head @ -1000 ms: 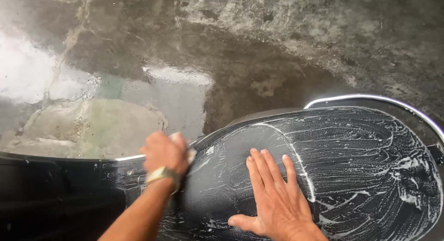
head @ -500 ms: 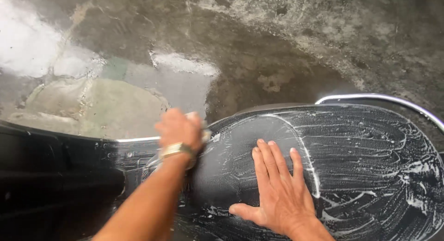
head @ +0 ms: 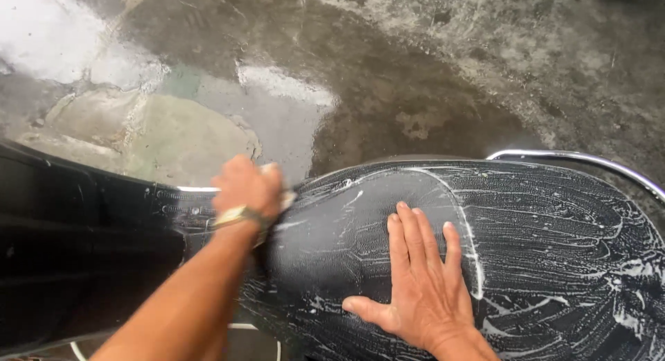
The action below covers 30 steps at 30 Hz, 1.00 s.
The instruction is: Scrubbing a motorcycle seat with a sponge and soapy water
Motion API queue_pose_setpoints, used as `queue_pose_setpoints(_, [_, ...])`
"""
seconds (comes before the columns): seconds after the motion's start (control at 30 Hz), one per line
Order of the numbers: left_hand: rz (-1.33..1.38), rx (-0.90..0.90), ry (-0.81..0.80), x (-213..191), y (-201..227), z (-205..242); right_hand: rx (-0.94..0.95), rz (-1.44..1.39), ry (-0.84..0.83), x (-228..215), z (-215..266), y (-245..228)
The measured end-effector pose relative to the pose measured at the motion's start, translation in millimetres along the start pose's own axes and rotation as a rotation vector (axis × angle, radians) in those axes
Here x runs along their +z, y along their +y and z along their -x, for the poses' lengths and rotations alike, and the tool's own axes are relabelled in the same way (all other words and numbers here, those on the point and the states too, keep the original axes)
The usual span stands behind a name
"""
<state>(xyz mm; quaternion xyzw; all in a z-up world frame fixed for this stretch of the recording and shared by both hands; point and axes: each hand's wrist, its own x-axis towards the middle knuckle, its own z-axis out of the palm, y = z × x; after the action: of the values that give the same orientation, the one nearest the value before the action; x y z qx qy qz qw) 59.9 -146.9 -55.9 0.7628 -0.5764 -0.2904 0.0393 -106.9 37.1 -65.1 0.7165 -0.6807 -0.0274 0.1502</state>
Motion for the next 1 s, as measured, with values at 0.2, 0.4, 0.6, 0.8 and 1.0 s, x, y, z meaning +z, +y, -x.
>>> queue_pose_setpoints(0.2, [0.031, 0.485, 0.294, 84.8, 57.6, 45.0, 0.027, -0.042, 0.011, -3.2, -0.4, 0.2])
queue_pose_setpoints(0.4, [-0.005, 0.857, 0.374, 65.8, 8.6, 29.9, 0.074, -0.179, 0.084, -7.7, -2.2, -1.6])
queue_pose_setpoints(0.6, [-0.148, 0.696, 0.468, 79.1, 51.8, 42.7, 0.101, -0.373, 0.079, -12.1, -3.7, 7.1])
queue_pose_setpoints(0.8, [0.655, 0.7, -0.12, 102.6, 109.2, 67.2, 0.189, -0.524, 0.123, -30.3, -26.9, 50.6])
queue_pose_setpoints(1.0, [0.864, 0.367, -0.148, 61.6, 85.2, 110.5, 0.04, -0.213, -0.021, -10.6, -43.7, 55.7])
